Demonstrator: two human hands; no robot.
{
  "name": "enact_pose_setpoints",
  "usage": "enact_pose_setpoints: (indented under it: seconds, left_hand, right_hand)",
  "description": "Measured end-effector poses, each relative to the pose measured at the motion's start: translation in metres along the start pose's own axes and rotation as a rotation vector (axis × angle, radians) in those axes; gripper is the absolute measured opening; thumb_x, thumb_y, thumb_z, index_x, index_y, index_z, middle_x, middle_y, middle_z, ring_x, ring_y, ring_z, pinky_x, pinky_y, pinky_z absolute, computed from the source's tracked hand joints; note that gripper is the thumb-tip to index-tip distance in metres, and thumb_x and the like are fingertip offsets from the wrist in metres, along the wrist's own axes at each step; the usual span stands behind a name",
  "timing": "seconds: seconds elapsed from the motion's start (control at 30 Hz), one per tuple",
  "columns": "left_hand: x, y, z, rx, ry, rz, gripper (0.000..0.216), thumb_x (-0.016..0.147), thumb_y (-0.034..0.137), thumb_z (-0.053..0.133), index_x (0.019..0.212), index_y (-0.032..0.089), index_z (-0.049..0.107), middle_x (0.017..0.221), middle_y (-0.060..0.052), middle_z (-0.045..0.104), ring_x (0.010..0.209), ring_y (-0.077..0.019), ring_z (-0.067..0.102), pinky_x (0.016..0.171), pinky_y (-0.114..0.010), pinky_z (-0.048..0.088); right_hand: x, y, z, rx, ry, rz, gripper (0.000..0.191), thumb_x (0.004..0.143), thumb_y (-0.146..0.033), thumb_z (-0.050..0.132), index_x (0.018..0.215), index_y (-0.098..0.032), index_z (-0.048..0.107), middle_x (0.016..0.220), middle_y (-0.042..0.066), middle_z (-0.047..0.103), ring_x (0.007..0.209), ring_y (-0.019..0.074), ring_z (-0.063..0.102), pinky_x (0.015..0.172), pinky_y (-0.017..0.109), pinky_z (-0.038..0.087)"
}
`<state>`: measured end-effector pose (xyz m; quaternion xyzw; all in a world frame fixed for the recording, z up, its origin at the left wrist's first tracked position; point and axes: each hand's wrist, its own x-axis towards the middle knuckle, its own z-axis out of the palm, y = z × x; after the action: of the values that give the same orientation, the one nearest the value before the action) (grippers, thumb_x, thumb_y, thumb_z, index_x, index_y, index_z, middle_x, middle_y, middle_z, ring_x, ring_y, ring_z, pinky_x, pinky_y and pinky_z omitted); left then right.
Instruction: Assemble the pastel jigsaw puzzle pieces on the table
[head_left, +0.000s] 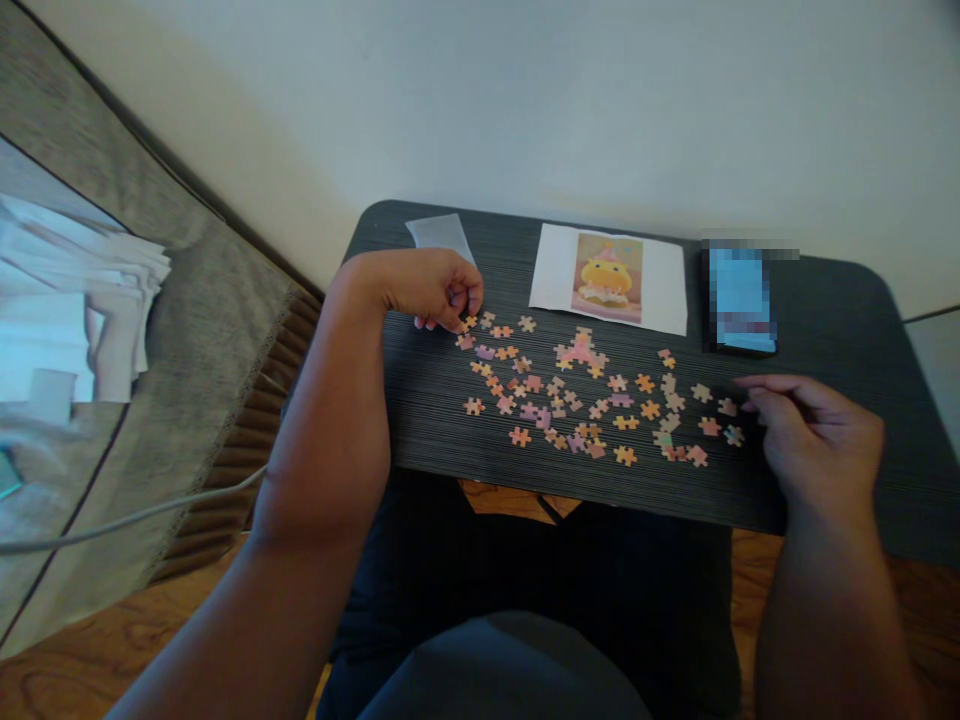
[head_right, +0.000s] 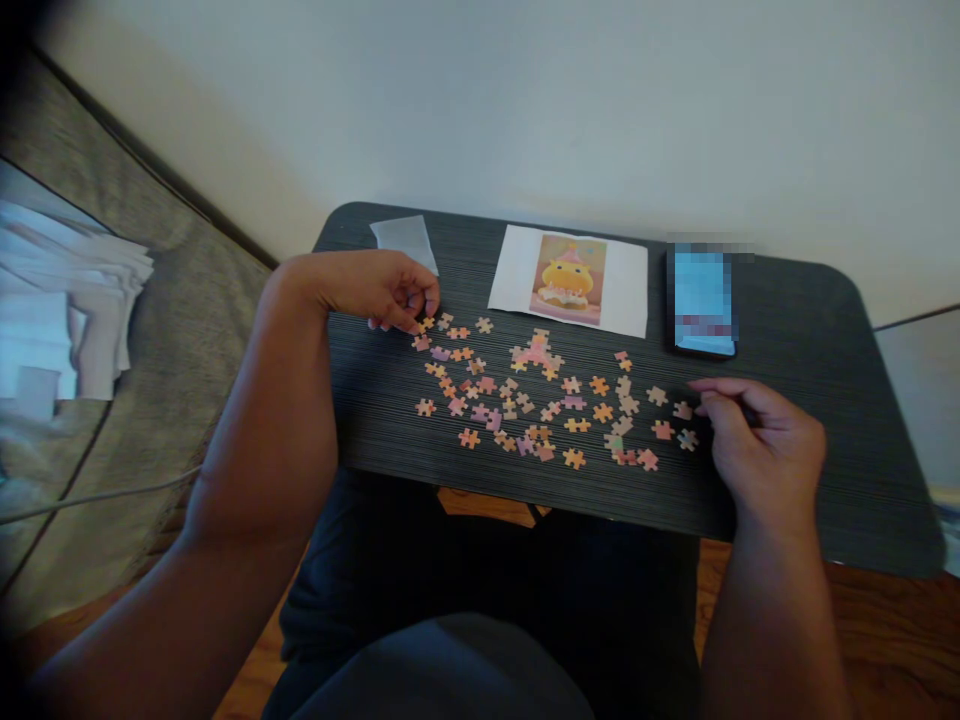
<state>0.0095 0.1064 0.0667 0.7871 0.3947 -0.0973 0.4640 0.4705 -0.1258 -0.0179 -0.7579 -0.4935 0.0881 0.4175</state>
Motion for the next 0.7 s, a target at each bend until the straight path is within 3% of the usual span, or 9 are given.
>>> enact_pose_setpoints:
  seconds: [0.3, 0.7]
  left_hand:
    - [0.0001, -0.0023, -0.0022, 0.024, -0.010, -0.018, 0.042, 0.081, 0.047, 0.092, 0.102, 0.020, 0.069, 0.076, -0.001, 0.071, 0.069, -0.0147, 0.058, 0.065, -0.028, 0.045]
    - [-0.0017, -0.0045, -0.0045, 0.059, 0.016, 0.035, 0.025, 0.090, 0.035, 0.083, 0.101, 0.018, 0.069, 0.079, 0.001, 0.078, 0.068, -0.0097, 0.057, 0.064, -0.025, 0.045]
  right_hand:
    - [0.0015, -0.0058, -0.0006, 0.004, -0.053, 0.000, 0.025, 0.092, -0.033, 0.070, 0.104, -0.022, 0.089, 0.089, 0.005, 0.083, 0.081, 0.0226, 0.075, 0.075, 0.035, 0.054]
    - [0.0026, -0.0040, -0.0004, 0.000, -0.076, -0.028, 0.020, 0.093, -0.030, 0.070, 0.101, -0.027, 0.088, 0.092, 0.002, 0.084, 0.083, 0.0229, 0.078, 0.078, 0.037, 0.057]
